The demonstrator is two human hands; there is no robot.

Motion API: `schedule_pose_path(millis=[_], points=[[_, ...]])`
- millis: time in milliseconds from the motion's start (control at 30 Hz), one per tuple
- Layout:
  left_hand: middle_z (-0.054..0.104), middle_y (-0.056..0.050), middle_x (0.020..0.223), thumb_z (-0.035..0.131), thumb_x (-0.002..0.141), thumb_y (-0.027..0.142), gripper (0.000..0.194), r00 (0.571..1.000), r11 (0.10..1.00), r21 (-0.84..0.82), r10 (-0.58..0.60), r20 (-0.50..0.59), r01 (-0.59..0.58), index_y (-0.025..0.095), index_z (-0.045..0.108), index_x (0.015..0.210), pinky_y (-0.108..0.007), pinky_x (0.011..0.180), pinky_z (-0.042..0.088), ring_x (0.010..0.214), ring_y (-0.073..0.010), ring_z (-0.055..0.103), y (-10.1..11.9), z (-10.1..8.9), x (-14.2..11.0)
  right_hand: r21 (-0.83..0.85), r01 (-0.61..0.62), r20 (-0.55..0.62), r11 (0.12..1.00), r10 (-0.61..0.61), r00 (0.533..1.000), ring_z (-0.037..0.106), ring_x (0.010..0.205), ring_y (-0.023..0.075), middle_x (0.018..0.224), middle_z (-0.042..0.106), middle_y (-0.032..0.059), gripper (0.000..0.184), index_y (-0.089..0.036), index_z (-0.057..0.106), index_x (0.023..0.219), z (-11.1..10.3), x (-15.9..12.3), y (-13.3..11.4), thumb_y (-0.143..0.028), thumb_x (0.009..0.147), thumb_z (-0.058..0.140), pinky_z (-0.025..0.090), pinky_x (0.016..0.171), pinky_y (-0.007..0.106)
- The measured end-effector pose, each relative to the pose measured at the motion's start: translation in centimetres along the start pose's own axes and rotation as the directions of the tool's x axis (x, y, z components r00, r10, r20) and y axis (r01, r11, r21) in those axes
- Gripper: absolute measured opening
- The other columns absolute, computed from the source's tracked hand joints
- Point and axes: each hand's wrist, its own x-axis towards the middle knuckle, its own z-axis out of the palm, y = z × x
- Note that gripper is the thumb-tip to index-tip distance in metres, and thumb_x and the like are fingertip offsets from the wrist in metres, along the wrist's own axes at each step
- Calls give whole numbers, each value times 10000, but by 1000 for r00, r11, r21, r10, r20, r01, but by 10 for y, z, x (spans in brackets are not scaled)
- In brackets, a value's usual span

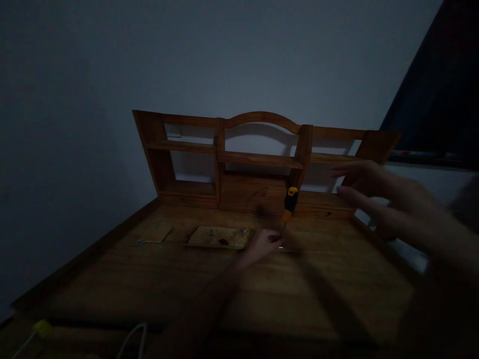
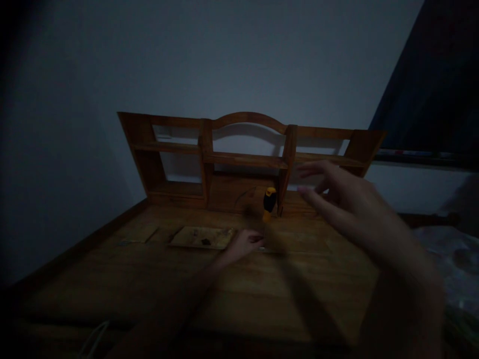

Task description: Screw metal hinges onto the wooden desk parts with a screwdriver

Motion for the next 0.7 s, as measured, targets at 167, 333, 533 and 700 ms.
schedule_pose_path(millis=[167, 333, 533, 700], points=[[792, -85, 981, 653, 912, 320, 235, 998, 998, 45, 40, -39, -38, 142, 794, 970, -278, 789, 564, 870, -201, 725, 3, 4, -2, 135, -48, 359, 990, -3, 933, 718, 985, 262, 1363, 649, 114, 617, -263, 478, 1487, 61, 35, 35, -533, 944, 598, 600, 811, 384], [783, -85, 937, 643, 917, 302, 223, 996, 997, 35, 69, -58, -67, 140, 795, 943, -264, 753, 573, 815, -187, 721, -3, 7, -4, 256, -25, 420, 966, -87, 904, 716, 870, 253, 1081, 742, 90, 534, -243, 510, 1442, 96, 45, 58, -503, 976, 541, 581, 759, 403], [782, -73, 964, 657, 900, 278, 204, 993, 998, 14, 63, -96, -62, 149, 799, 973, -255, 757, 586, 825, -178, 725, 5, 5, -9, 396, -14, 386, 918, -153, 910, 687, 971, 224, 1205, 696, 82, 413, -253, 536, 1367, 98, 50, 70, -417, 989, 546, 553, 820, 364], [768, -65, 953, 644, 905, 259, 183, 994, 997, 57, 66, -86, -61, 156, 786, 959, -236, 742, 585, 829, -164, 718, 11, 1, -11, 388, -25, 355, 921, -125, 927, 665, 776, 194, 941, 711, 30, 372, -257, 559, 1299, 103, 53, 68, -430, 970, 578, 514, 685, 317]])
